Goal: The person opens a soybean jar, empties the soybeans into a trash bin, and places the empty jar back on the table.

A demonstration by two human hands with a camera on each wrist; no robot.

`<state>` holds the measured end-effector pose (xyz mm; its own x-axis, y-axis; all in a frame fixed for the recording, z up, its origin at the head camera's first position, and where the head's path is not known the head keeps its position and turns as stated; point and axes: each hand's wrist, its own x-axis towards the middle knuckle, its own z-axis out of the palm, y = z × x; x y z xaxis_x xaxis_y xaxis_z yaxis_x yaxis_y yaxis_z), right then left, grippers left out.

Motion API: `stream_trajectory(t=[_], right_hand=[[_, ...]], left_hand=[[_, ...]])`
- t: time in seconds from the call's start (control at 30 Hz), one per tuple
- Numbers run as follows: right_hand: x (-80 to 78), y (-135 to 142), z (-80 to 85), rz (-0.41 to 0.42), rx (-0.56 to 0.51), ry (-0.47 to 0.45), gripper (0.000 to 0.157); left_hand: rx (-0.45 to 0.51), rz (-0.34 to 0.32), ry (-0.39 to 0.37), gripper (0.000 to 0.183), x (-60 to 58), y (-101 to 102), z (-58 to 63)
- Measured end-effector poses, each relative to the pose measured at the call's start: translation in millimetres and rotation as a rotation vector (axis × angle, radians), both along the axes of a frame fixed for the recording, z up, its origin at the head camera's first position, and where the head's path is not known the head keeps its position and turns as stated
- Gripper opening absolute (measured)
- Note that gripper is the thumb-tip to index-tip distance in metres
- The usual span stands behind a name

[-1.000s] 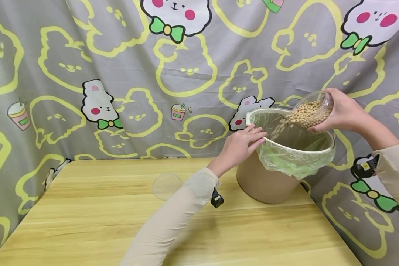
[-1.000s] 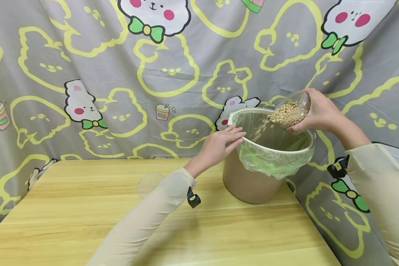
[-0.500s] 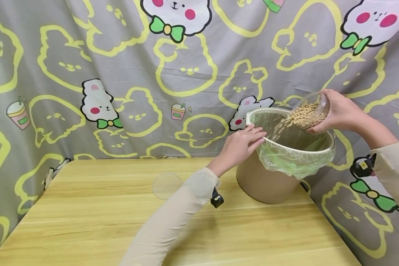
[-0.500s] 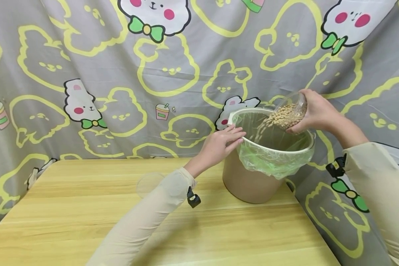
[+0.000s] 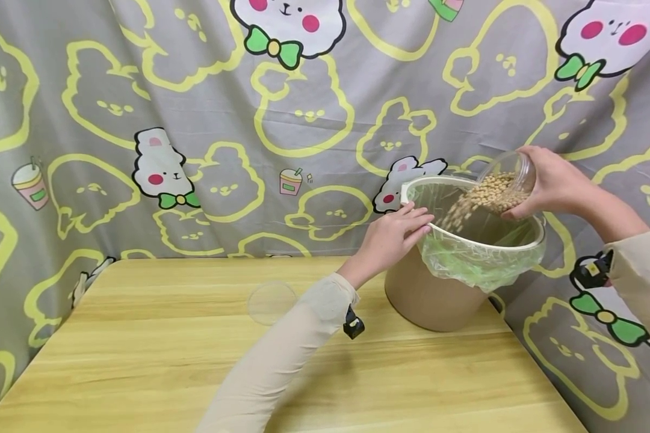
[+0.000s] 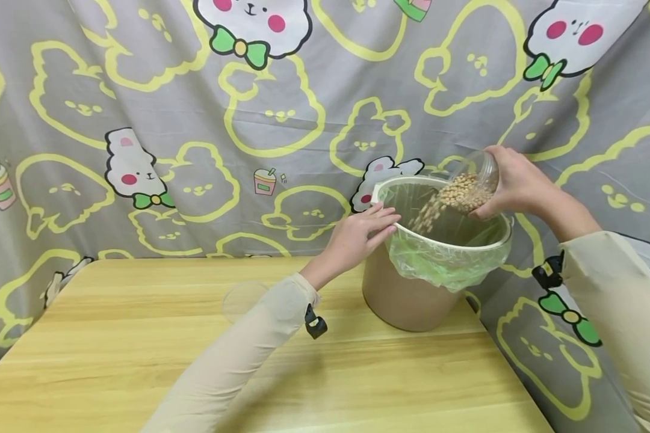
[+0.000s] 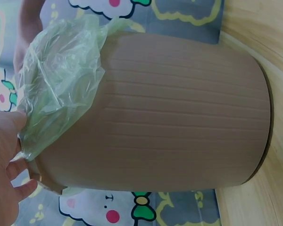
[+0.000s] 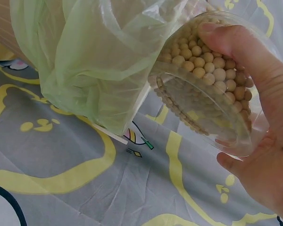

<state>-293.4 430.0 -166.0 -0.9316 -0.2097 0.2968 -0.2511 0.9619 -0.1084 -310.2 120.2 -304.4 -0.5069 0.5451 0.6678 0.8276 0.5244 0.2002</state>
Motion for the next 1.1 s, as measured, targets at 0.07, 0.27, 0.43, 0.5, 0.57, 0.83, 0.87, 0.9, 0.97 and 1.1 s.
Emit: stream_trajectory(t=[0.07,0.27,0.43,0.5,0.57,0.83,0.87,0.9,0.97,1.1], right_hand=[[-0.1,-0.5,1.0,0.001,0.001,-0.005,0.134],[-0.3,-3.1,2.1,-0.010,0.022,-0.032,0.139],[-0.9,-2.8,0.4,-0.016,0.036,-0.024,0.139],[-1.4,-2.5,-0.4,-0.012,0.041,-0.022,0.139],[-1.8,-2.4,-1.1,-0.005,0.048,-0.019,0.139],[-1.0,-1.1,-4.8,0.013,0.076,0.002,0.136],[-0.9,-1.0,-5.2,0.011,0.084,0.003,0.136],[-0.9,-0.8,-5.6,0.009,0.090,0.002,0.136],[-1.0,-0.5,-6.2,0.011,0.105,0.012,0.135],[-0.8,1.3,-6.6,0.014,0.130,0.038,0.135]], left_hand=[[0.000,-0.002,0.000,0.035,-0.4,0.1,-0.1],[0.005,-0.004,-0.012,0.035,0.0,-1.1,-0.9],[0.006,-0.001,-0.019,0.035,0.5,-1.3,-0.7],[0.008,0.000,-0.020,0.035,0.7,-1.4,-0.5],[0.011,0.000,-0.020,0.035,0.9,-1.6,-0.5],[0.002,0.013,-0.008,0.035,0.7,0.1,-1.7],[0.002,0.014,-0.006,0.035,0.7,0.2,-2.0],[0.007,0.012,-0.005,0.034,0.8,0.2,-2.1],[0.011,0.014,0.000,0.034,0.6,0.4,-2.5],[0.014,0.015,0.008,0.034,0.9,0.4,-2.0]])
